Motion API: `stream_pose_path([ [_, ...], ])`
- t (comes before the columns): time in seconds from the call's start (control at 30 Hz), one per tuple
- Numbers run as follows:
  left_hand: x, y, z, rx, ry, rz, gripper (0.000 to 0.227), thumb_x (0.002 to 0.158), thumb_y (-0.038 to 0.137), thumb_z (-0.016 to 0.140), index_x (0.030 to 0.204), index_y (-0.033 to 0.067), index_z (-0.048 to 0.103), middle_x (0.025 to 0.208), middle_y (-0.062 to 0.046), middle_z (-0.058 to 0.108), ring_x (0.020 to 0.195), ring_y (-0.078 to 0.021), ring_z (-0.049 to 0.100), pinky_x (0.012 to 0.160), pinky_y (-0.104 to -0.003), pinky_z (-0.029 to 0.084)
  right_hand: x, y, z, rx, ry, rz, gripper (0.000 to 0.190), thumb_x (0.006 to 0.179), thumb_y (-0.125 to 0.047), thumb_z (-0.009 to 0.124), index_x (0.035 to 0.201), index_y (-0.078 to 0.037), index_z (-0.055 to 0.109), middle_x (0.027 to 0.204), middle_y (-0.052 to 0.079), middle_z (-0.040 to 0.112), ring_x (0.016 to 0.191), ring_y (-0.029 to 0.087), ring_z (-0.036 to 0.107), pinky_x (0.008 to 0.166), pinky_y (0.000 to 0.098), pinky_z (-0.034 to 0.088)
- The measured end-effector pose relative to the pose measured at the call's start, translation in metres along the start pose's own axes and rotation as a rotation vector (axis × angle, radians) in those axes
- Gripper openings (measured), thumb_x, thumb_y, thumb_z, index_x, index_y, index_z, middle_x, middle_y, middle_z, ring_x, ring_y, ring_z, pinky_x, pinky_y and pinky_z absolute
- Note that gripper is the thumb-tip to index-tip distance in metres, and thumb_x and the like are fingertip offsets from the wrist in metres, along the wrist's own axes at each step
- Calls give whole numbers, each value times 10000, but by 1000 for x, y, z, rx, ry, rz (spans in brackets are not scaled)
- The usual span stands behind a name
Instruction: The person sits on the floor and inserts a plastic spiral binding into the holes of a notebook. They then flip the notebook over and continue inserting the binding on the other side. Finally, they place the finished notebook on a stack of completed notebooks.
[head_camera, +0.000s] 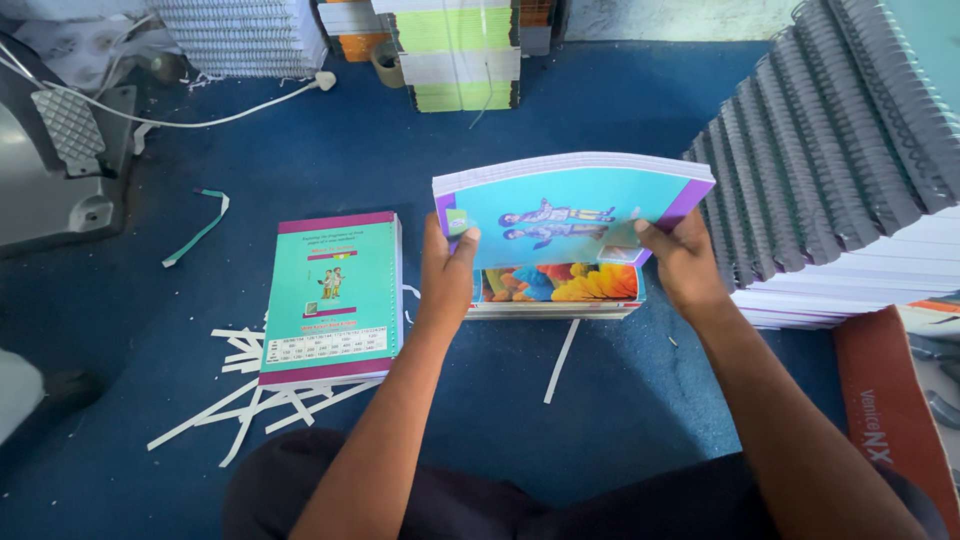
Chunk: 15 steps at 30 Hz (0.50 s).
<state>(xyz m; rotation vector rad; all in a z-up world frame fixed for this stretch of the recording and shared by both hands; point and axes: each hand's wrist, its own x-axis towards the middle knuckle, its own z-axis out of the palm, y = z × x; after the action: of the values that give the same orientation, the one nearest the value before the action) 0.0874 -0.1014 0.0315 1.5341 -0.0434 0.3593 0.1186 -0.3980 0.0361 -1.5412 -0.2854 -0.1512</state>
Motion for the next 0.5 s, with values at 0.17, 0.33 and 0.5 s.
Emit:
stream_pose_path([
  [0.17, 0, 1, 1, 39, 7, 4, 320, 1018, 165, 563, 1298, 20, 507, 1193, -139, 647, 1126, -223, 631, 999, -369, 476, -2, 1, -3, -59, 32, -1, 290, 1012, 6, 584, 1299, -22, 549, 1198, 82, 631, 1145, 181, 584, 1065, 355, 457],
  [0.33, 1, -1, 3, -74, 0, -30, 370, 956, 114, 600, 1295, 13, 491, 1188, -137, 632, 1106, -218, 620, 993, -363, 474, 3, 1, -9, 28, 26, 86, 434, 871, 80, 555, 1290, -28, 529, 1180, 88, 615, 1147, 192, 577, 1070, 362, 433],
  [0.5, -1, -7, 2, -94, 2, -28, 341, 975, 132, 602, 1282, 19, 505, 1168, -121, 641, 1098, -206, 617, 988, -357, 476, 1, 6, -13, -30, 41, 153, 381, 870, 80, 573, 1240, -6, 542, 1141, 110, 605, 1123, 213, 583, 1069, 377, 439],
])
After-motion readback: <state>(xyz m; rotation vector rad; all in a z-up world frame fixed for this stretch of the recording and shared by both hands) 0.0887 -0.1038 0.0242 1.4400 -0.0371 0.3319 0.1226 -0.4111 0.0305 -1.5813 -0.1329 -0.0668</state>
